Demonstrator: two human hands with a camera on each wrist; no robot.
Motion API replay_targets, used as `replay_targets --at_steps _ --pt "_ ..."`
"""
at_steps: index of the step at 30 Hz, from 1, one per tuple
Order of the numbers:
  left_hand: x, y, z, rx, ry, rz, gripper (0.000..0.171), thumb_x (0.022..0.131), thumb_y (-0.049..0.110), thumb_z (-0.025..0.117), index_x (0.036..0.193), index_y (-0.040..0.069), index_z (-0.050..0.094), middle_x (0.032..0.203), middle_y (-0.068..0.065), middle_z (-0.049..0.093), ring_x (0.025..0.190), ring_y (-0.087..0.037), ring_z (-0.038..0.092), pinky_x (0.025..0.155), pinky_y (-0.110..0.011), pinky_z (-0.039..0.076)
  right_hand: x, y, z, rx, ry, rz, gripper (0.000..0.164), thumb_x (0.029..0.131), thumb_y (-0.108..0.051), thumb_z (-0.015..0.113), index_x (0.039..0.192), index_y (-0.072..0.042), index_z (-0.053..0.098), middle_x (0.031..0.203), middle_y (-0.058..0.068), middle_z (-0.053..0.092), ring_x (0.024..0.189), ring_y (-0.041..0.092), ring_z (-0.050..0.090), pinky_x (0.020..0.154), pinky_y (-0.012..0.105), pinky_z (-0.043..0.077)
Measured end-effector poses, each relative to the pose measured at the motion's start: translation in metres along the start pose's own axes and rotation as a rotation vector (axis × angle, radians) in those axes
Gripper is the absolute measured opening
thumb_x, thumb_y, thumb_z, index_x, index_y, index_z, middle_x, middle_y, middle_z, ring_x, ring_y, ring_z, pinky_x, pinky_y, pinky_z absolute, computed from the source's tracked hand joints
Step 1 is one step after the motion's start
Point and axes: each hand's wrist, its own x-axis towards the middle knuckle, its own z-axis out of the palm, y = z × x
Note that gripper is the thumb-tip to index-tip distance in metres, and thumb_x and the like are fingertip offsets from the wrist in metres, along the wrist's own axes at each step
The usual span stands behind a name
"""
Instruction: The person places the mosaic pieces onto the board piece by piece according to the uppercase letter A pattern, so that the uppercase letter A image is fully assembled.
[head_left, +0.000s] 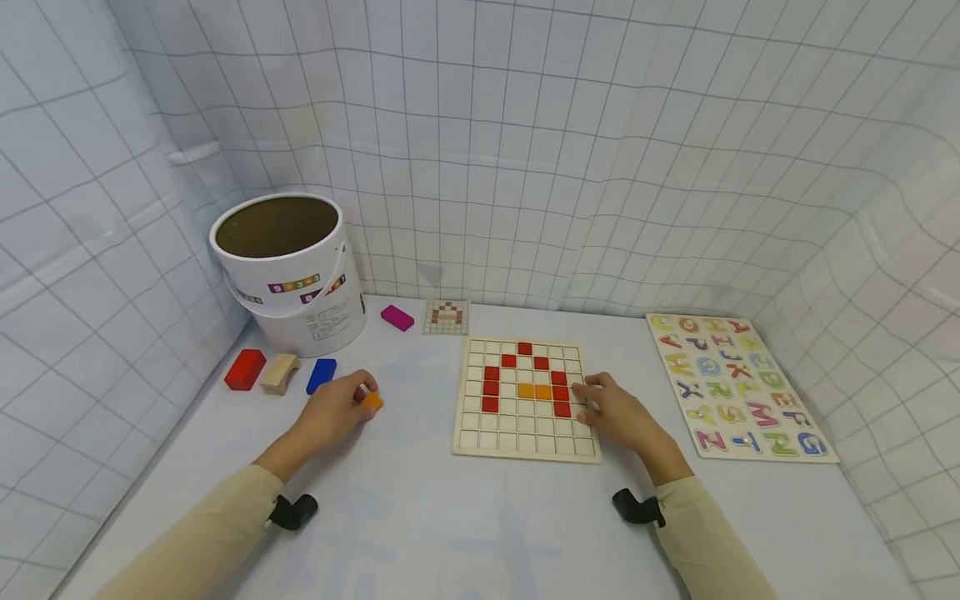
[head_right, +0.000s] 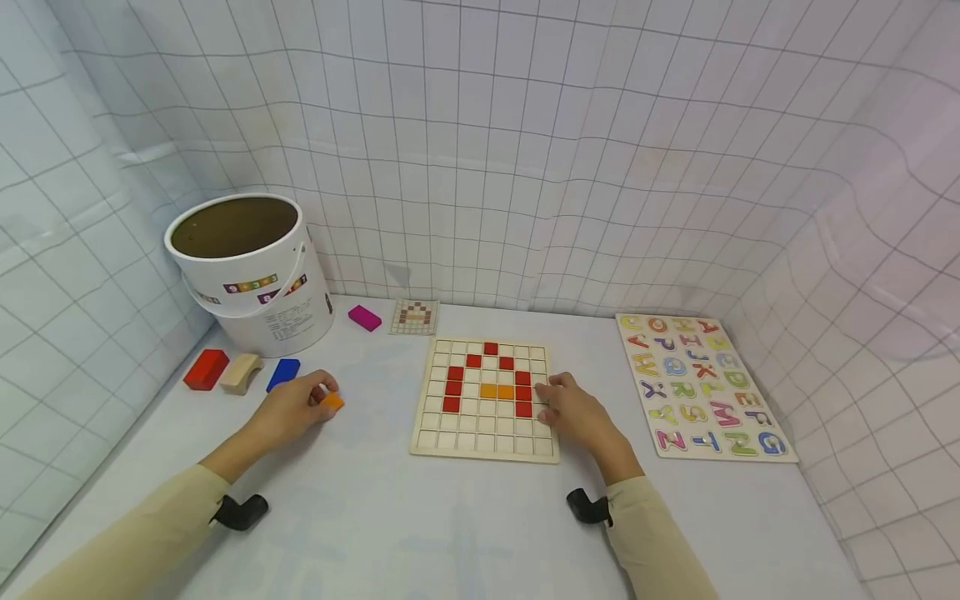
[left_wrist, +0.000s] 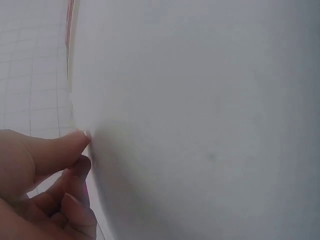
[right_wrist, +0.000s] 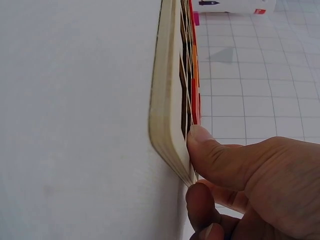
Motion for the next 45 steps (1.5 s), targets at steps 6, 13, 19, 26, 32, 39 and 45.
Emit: replay_targets --at_steps 6,13,19,26,32,39,45 --pt "0.017 0.017 0.012 -0.081 0.014 0.067 0.027 0.094 0.015 0.073 0.120 0.013 0.066 0.091 -0.005 0.063 0.083 -0.022 0.056 0.076 -0.034 0.050 -0.001 0.002 0.000 -0.006 -0.002 0.006 0.053 0.098 -0.021 0.070 0.147 -0.008 0.055 0.148 0.021 0.045 0.128 0.042 0.055 0.104 0.058 0.045" --pt "0.054 0.079 0.050 -0.290 0.019 0.066 0.033 0.090 0.017 0.078 0.121 0.011 0.068 0.085 -0.004 0.065 0.078 -0.019 0.057 0.068 -0.029 0.047 -0.001 0.004 -0.005 -0.012 0.000 0.011 0.053 0.098 -0.020 0.070 0.147 -0.008 0.055 0.149 0.022 0.044 0.127 0.042 0.054 0.103 0.058 0.045" --pt "0.070 0.125 0.079 -0.348 -0.001 0.092 0.032 0.086 0.016 0.082 0.115 0.011 0.070 0.084 -0.002 0.065 0.078 -0.016 0.057 0.069 -0.028 0.047 0.000 0.004 -0.005 0.014 -0.007 0.021 0.054 0.097 -0.020 0.070 0.148 -0.008 0.054 0.150 0.021 0.043 0.129 0.043 0.053 0.105 0.059 0.044" --pt "0.077 0.144 0.095 -0.282 0.001 0.131 0.031 0.086 0.013 0.080 0.116 0.006 0.073 0.084 -0.001 0.063 0.079 -0.016 0.056 0.071 -0.028 0.047 0.001 0.002 -0.005 0.007 0.002 0.015 0.054 0.097 -0.020 0.070 0.147 -0.008 0.054 0.150 0.021 0.044 0.129 0.043 0.053 0.105 0.059 0.044" --pt "0.076 0.149 0.101 -0.162 0.002 0.190 0.028 0.086 0.011 0.079 0.112 0.003 0.073 0.073 0.001 0.057 0.070 -0.014 0.050 0.069 -0.029 0.042 0.002 0.001 -0.004 0.010 -0.004 0.010 0.055 0.097 -0.020 0.071 0.147 -0.007 0.055 0.150 0.022 0.044 0.129 0.043 0.053 0.105 0.059 0.044" --pt "0.072 0.150 0.103 -0.113 -0.032 0.178 0.037 0.086 0.012 0.080 0.121 0.001 0.072 0.074 0.002 0.059 0.068 -0.012 0.050 0.071 -0.029 0.044 0.001 -0.001 -0.002 0.003 -0.003 0.009 0.053 0.097 -0.018 0.070 0.147 -0.008 0.055 0.149 0.021 0.045 0.127 0.042 0.055 0.104 0.059 0.044" --pt "0.073 0.146 0.088 -0.168 -0.010 0.178 0.041 0.091 0.016 0.077 0.128 0.002 0.068 0.081 -0.001 0.061 0.072 -0.015 0.053 0.068 -0.029 0.045 0.000 -0.002 -0.003 -0.009 -0.004 0.005 0.053 0.097 -0.019 0.070 0.147 -0.007 0.055 0.148 0.021 0.045 0.126 0.041 0.056 0.103 0.058 0.045"
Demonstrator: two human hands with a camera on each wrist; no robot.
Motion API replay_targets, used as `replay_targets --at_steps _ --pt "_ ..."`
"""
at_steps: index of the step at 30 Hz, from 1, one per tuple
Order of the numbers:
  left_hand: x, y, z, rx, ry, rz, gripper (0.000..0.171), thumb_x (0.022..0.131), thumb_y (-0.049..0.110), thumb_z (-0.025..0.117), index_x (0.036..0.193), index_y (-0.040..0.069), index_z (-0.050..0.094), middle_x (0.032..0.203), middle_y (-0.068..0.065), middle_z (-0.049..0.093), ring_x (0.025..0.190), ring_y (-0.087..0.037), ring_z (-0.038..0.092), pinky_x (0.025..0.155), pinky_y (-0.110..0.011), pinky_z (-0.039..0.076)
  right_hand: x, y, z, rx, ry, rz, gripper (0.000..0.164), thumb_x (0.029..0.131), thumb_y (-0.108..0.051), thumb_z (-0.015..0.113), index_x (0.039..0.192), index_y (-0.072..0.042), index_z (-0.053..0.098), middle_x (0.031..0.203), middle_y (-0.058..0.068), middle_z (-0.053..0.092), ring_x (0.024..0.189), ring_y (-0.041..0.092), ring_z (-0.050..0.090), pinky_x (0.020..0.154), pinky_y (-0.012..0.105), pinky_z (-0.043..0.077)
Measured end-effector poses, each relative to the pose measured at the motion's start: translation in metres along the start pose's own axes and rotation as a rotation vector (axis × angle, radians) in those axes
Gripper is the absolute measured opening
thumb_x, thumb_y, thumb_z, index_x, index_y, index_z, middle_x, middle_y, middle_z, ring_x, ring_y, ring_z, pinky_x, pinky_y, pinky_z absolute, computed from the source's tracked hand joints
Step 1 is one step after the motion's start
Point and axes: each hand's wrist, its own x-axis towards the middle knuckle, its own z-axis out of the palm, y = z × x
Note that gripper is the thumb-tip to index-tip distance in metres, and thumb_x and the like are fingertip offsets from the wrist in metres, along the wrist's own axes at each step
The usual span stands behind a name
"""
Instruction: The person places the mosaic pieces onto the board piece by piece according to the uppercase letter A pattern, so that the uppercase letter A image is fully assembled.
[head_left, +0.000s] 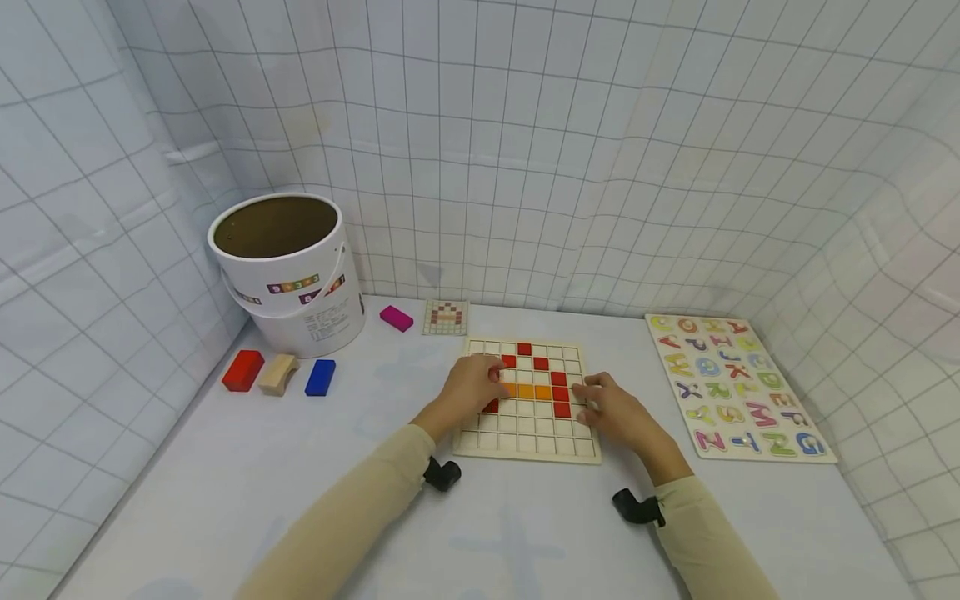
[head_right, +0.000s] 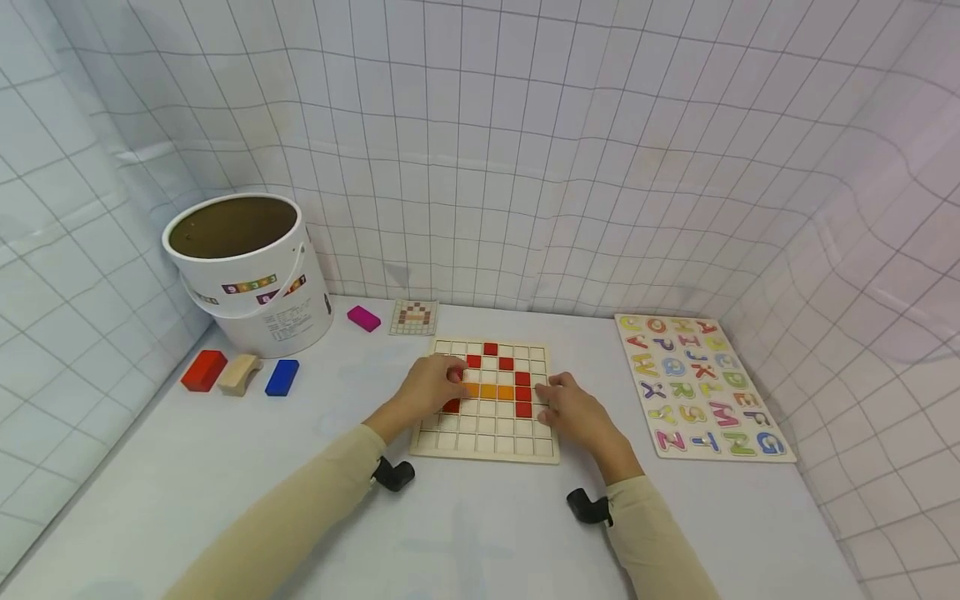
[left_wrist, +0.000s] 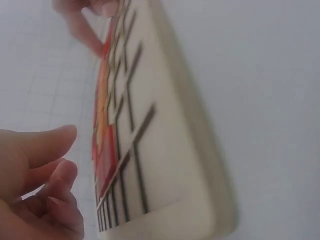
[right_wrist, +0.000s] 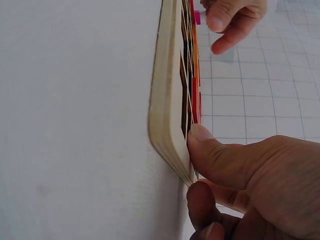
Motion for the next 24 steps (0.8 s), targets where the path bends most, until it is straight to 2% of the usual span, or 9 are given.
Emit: replay_targets --at_steps 4,6,8,10,13,15,17,21,24 --pt "0.000 -0.003 -0.018 0.032 0.104 0.011 0.037 0.095 0.020 0.072 0.129 0.007 0.068 0.096 -0.006 0.066 0.083 -0.021 0.059 0.075 -0.035 0.051 0.000 -0.001 -0.001 0.002 0.002 0.002 0.053 0.097 -0.019 0.070 0.147 -0.006 0.055 0.148 0.022 0.045 0.126 0.042 0.055 0.103 0.058 0.045" --pt "-0.001 -0.006 -0.022 0.116 0.095 0.043 0.034 0.096 0.022 0.071 0.128 0.010 0.070 0.108 -0.009 0.067 0.096 -0.026 0.060 0.083 -0.039 0.053 0.000 -0.001 -0.001 0.005 -0.002 0.001 0.053 0.097 -0.019 0.070 0.147 -0.006 0.055 0.148 0.022 0.045 0.126 0.043 0.055 0.103 0.059 0.045" --pt "-0.003 -0.009 -0.023 0.237 0.026 0.087 0.035 0.097 0.028 0.070 0.130 0.016 0.070 0.127 -0.011 0.063 0.116 -0.030 0.056 0.096 -0.045 0.050 0.000 -0.001 0.000 0.013 -0.009 0.005 0.054 0.098 -0.020 0.070 0.147 -0.007 0.054 0.149 0.022 0.044 0.127 0.043 0.054 0.103 0.059 0.045" --pt "-0.006 -0.012 -0.020 0.347 -0.069 0.152 0.038 0.098 0.037 0.069 0.132 0.021 0.070 0.145 -0.013 0.053 0.134 -0.035 0.044 0.105 -0.052 0.044 0.000 0.000 0.000 0.023 -0.012 0.012 0.054 0.098 -0.021 0.069 0.148 -0.007 0.053 0.150 0.021 0.043 0.128 0.043 0.054 0.104 0.059 0.044" --pt "-0.011 -0.015 -0.013 0.434 -0.187 0.202 0.047 0.096 0.049 0.067 0.137 0.027 0.067 0.162 -0.016 0.035 0.149 -0.042 0.024 0.113 -0.061 0.034 0.000 0.001 0.002 0.030 -0.010 0.016 0.054 0.098 -0.021 0.069 0.149 -0.008 0.053 0.151 0.020 0.042 0.130 0.043 0.053 0.105 0.059 0.044" --pt "-0.012 -0.016 -0.011 0.451 -0.212 0.212 0.050 0.095 0.053 0.066 0.138 0.029 0.065 0.165 -0.017 0.028 0.152 -0.044 0.017 0.114 -0.064 0.031 0.001 0.001 0.002 0.027 -0.008 0.014 0.054 0.098 -0.021 0.069 0.148 -0.008 0.053 0.151 0.020 0.043 0.129 0.042 0.053 0.105 0.059 0.044" --pt "-0.013 -0.017 -0.011 0.434 -0.209 0.198 0.052 0.095 0.053 0.066 0.140 0.029 0.064 0.165 -0.017 0.027 0.153 -0.043 0.014 0.115 -0.064 0.029 0.001 0.001 0.003 0.022 -0.008 0.012 0.054 0.098 -0.021 0.069 0.148 -0.008 0.053 0.150 0.021 0.043 0.129 0.042 0.053 0.105 0.059 0.044" --pt "-0.014 -0.021 -0.021 0.349 -0.154 0.155 0.055 0.096 0.050 0.067 0.144 0.025 0.060 0.164 -0.017 0.030 0.153 -0.043 0.015 0.117 -0.065 0.023 0.001 0.002 0.002 0.015 -0.009 0.005 0.054 0.098 -0.021 0.069 0.148 -0.008 0.053 0.150 0.021 0.043 0.128 0.042 0.054 0.105 0.058 0.044" --pt "-0.013 -0.031 -0.032 0.301 -0.095 0.106 0.059 0.097 0.048 0.066 0.148 0.021 0.055 0.162 -0.019 0.032 0.153 -0.045 0.017 0.118 -0.066 0.021 0.001 0.002 0.000 0.007 -0.011 0.009 0.054 0.098 -0.022 0.070 0.148 -0.009 0.054 0.150 0.020 0.044 0.127 0.041 0.055 0.104 0.059 0.045"
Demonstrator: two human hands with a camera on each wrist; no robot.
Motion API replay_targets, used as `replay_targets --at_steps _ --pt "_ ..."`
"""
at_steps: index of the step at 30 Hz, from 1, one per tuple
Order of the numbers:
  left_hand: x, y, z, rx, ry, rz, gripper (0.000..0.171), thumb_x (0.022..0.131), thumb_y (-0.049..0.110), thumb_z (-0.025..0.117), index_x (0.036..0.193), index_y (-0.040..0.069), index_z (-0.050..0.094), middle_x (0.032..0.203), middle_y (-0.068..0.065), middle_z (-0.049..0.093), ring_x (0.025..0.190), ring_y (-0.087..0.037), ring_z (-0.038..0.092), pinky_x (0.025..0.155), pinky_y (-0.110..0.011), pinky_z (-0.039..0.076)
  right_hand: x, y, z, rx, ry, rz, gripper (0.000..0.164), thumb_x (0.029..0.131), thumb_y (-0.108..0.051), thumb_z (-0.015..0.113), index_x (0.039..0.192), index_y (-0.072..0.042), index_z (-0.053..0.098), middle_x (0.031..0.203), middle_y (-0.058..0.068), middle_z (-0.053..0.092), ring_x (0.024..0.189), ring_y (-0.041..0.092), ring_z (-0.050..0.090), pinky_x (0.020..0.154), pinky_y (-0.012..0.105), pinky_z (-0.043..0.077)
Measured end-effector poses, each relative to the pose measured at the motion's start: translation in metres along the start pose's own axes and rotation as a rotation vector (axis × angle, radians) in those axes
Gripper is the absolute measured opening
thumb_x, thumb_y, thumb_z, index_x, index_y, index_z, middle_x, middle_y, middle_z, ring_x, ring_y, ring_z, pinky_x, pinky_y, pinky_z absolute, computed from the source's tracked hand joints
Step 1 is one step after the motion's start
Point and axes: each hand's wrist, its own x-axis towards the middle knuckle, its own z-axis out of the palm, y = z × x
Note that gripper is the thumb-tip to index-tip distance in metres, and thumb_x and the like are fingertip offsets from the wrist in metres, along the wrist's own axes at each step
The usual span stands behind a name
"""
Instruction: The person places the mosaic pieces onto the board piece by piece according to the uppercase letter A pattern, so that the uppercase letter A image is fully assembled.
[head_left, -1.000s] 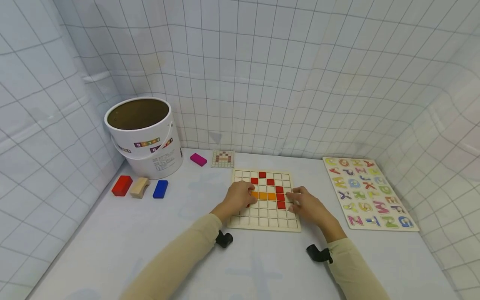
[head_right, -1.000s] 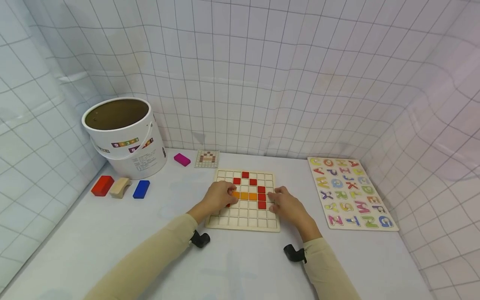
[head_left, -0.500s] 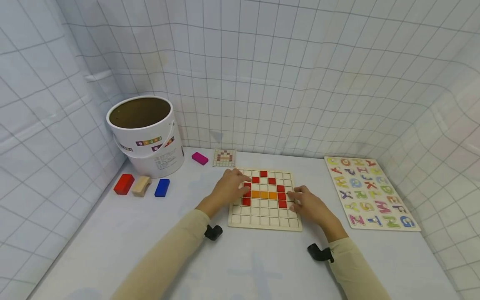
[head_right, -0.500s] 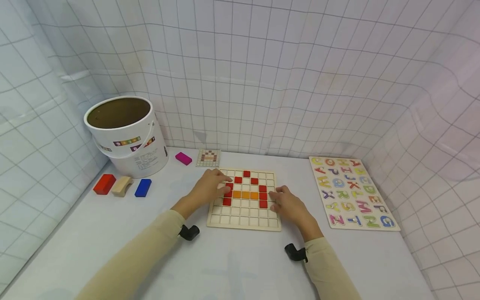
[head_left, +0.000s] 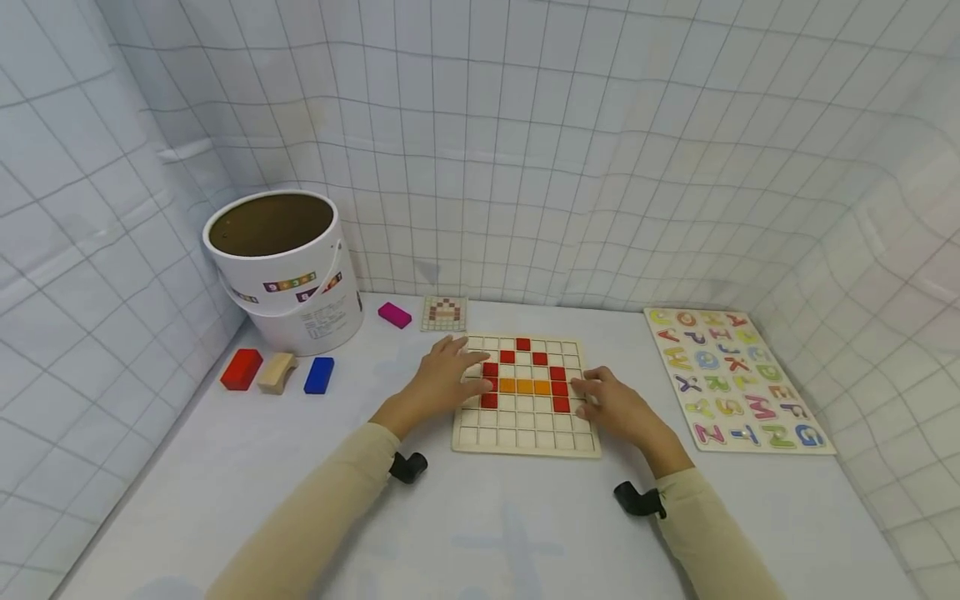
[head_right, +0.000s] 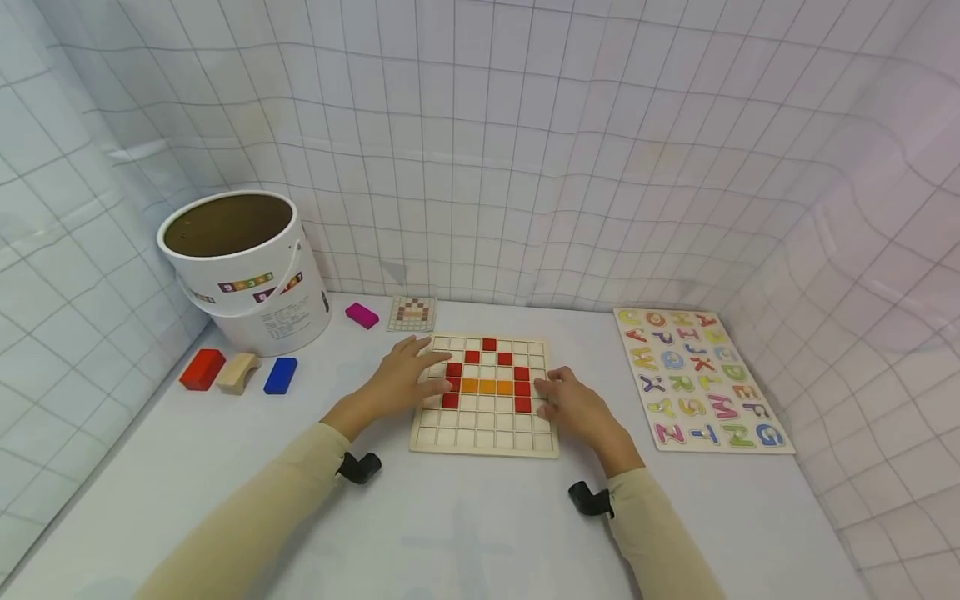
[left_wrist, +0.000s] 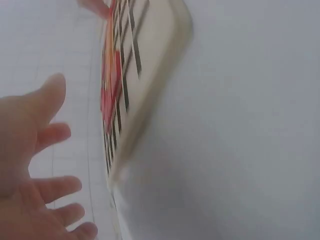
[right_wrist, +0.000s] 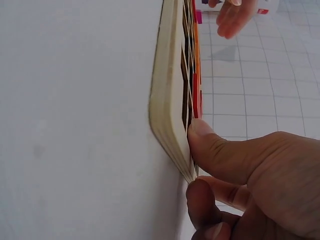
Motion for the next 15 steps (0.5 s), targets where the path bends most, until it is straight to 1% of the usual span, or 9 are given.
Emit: replay_targets --at_steps 3,5,7,9,12,15 --pt "-0.003 -0.018 -0.008 -0.001 0.036 -0.067 0.064 0.098 0.047 0.065 0.152 0.018 0.049 0.161 -0.022 0.034 0.152 -0.046 0.019 0.117 -0.067 0.021 0.002 0.000 -0.002 -0.028 -0.007 -0.006 0.054 0.097 -0.024 0.070 0.147 -0.010 0.055 0.148 0.020 0.046 0.124 0.040 0.056 0.103 0.059 0.046" --pt "-0.006 -0.029 -0.014 0.014 0.045 -0.103 0.066 0.098 0.046 0.065 0.153 0.015 0.047 0.160 -0.023 0.035 0.151 -0.046 0.020 0.117 -0.067 0.022 0.003 0.000 -0.004 -0.056 -0.015 -0.014 0.054 0.096 -0.025 0.071 0.146 -0.010 0.057 0.146 0.019 0.048 0.124 0.039 0.057 0.102 0.058 0.047" --pt "-0.009 -0.038 -0.021 0.031 0.041 -0.135 0.067 0.098 0.045 0.065 0.154 0.013 0.046 0.160 -0.024 0.035 0.151 -0.047 0.020 0.117 -0.067 0.022 0.004 0.000 -0.006 -0.077 -0.025 -0.022 0.053 0.095 -0.026 0.072 0.144 -0.011 0.059 0.144 0.018 0.051 0.123 0.038 0.058 0.101 0.057 0.048" --pt "-0.011 -0.046 -0.028 0.054 0.036 -0.155 0.068 0.099 0.045 0.064 0.155 0.012 0.044 0.160 -0.025 0.034 0.152 -0.047 0.019 0.117 -0.068 0.021 0.005 0.000 -0.009 -0.092 -0.036 -0.029 0.052 0.094 -0.027 0.074 0.142 -0.012 0.061 0.142 0.017 0.053 0.123 0.036 0.058 0.101 0.056 0.048" --pt "-0.011 -0.054 -0.041 0.093 0.038 -0.174 0.071 0.099 0.047 0.063 0.156 0.011 0.041 0.161 -0.025 0.032 0.152 -0.047 0.019 0.116 -0.069 0.021 0.008 0.003 -0.016 -0.082 -0.059 -0.034 0.050 0.094 -0.028 0.074 0.140 -0.012 0.063 0.141 0.016 0.055 0.126 0.037 0.056 0.102 0.057 0.047" --pt "-0.010 -0.059 -0.053 0.121 0.044 -0.174 0.075 0.099 0.050 0.061 0.158 0.012 0.036 0.162 -0.026 0.029 0.151 -0.048 0.019 0.115 -0.071 0.021 0.012 0.008 -0.025 -0.065 -0.039 -0.054 0.051 0.096 -0.027 0.072 0.142 -0.009 0.060 0.143 0.020 0.053 0.129 0.041 0.054 0.104 0.059 0.045"
